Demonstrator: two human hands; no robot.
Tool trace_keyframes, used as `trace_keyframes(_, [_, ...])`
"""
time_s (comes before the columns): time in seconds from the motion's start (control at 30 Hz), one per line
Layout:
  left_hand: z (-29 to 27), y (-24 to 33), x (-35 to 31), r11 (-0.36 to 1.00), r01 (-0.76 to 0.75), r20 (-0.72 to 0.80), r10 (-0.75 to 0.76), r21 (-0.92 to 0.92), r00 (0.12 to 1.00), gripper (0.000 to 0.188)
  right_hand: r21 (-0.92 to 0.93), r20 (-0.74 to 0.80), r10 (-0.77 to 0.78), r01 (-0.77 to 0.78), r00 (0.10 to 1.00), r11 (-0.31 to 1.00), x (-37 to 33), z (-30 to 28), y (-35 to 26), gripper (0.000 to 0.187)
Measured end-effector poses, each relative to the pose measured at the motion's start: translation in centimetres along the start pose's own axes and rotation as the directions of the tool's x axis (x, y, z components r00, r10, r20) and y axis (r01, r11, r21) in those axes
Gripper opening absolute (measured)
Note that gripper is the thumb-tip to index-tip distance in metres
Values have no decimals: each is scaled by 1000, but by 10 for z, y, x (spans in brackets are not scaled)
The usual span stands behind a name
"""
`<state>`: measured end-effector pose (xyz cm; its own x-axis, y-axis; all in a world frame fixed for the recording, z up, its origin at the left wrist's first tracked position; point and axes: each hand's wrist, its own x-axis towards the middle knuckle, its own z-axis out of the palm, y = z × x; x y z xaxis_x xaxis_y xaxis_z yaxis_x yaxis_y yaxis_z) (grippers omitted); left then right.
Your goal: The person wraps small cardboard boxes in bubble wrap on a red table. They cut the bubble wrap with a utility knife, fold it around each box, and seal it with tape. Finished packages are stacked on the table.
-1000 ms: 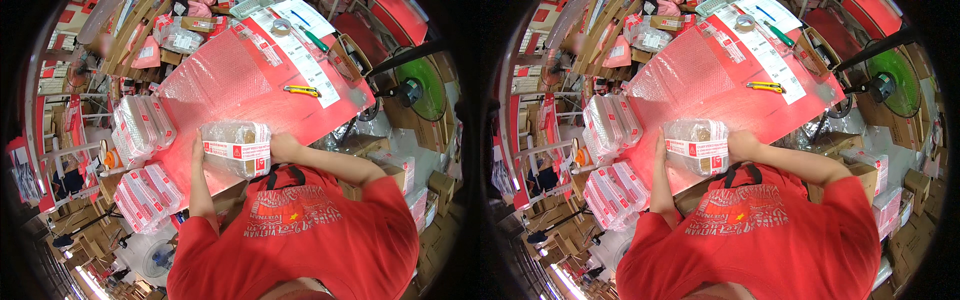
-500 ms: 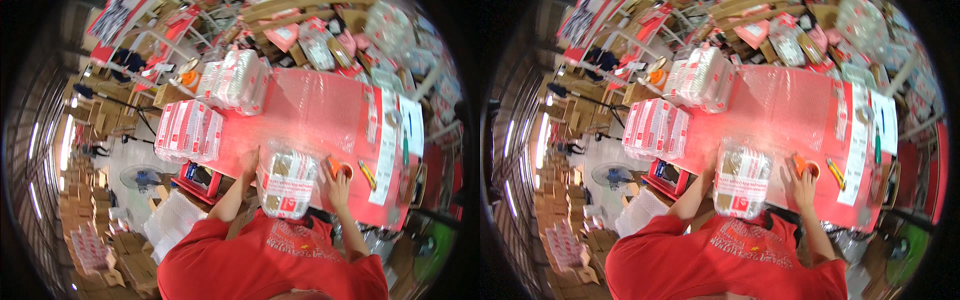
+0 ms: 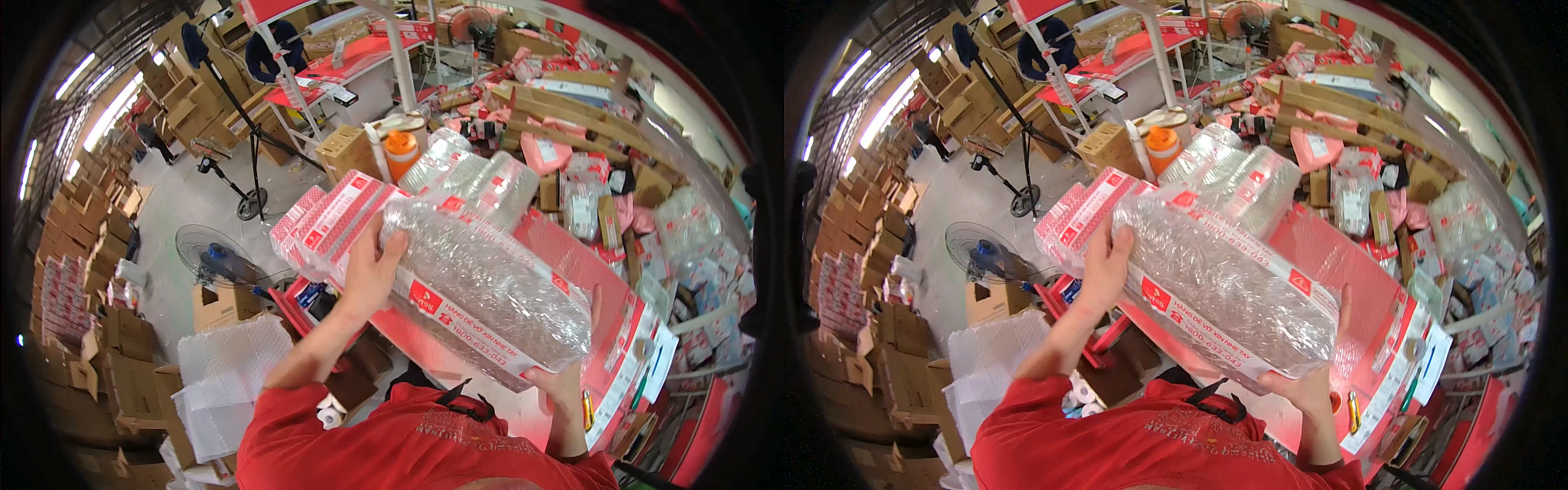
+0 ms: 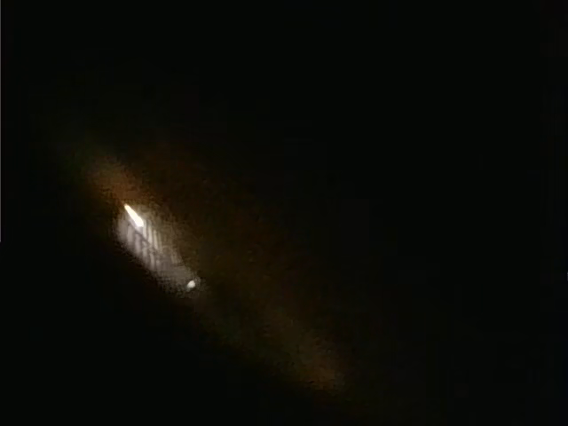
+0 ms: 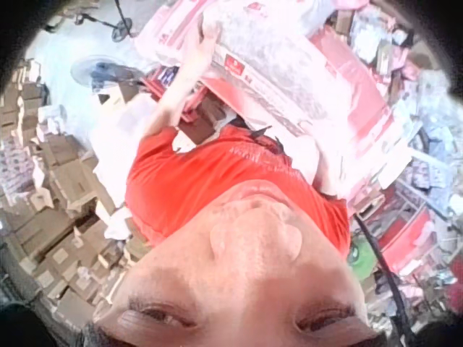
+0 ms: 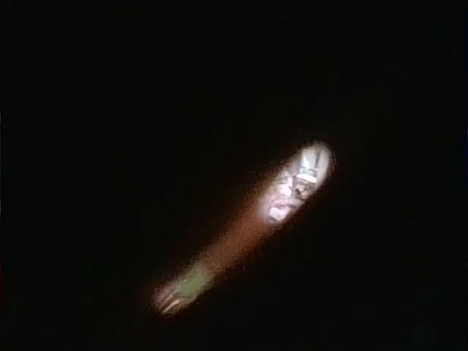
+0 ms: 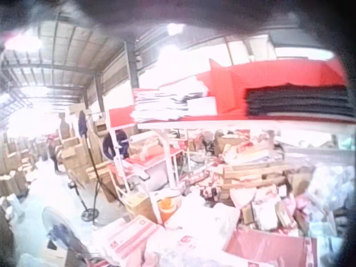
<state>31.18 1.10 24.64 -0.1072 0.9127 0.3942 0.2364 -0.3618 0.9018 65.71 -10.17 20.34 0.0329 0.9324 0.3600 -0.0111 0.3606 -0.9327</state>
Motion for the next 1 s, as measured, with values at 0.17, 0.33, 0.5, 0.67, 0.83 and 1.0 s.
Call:
trace_keyframes(0.17, [-112,-41,161,989,-54,206,82,-138,975,57,231,-307,212,-144,928,962,75,29,12,119])
trace_keyframes(0.33, [-177,-199,300,458,-28,-8,76,889,997,100,-7,-431,-103,111,896,994,172,36,13,86])
trace_keyframes(0.5, [-188,-309,318,544,192,47,-395,817,917,131,-244,-271,-308,244,912,939,271,101,-27,105])
trace_keyframes(0.67, [-249,-285,316,848,316,-317,-188,426,930,116,-500,156,-531,530,833,685,371,202,-67,128])
trace_keyframes(0.83, [-353,-211,276,989,144,-558,-105,25,823,101,-439,384,-523,648,761,622,452,306,-59,126])
trace_keyframes(1.0, [-403,-162,213,987,-52,-818,155,152,554,92,-362,638,-390,706,664,609,491,403,0,114])
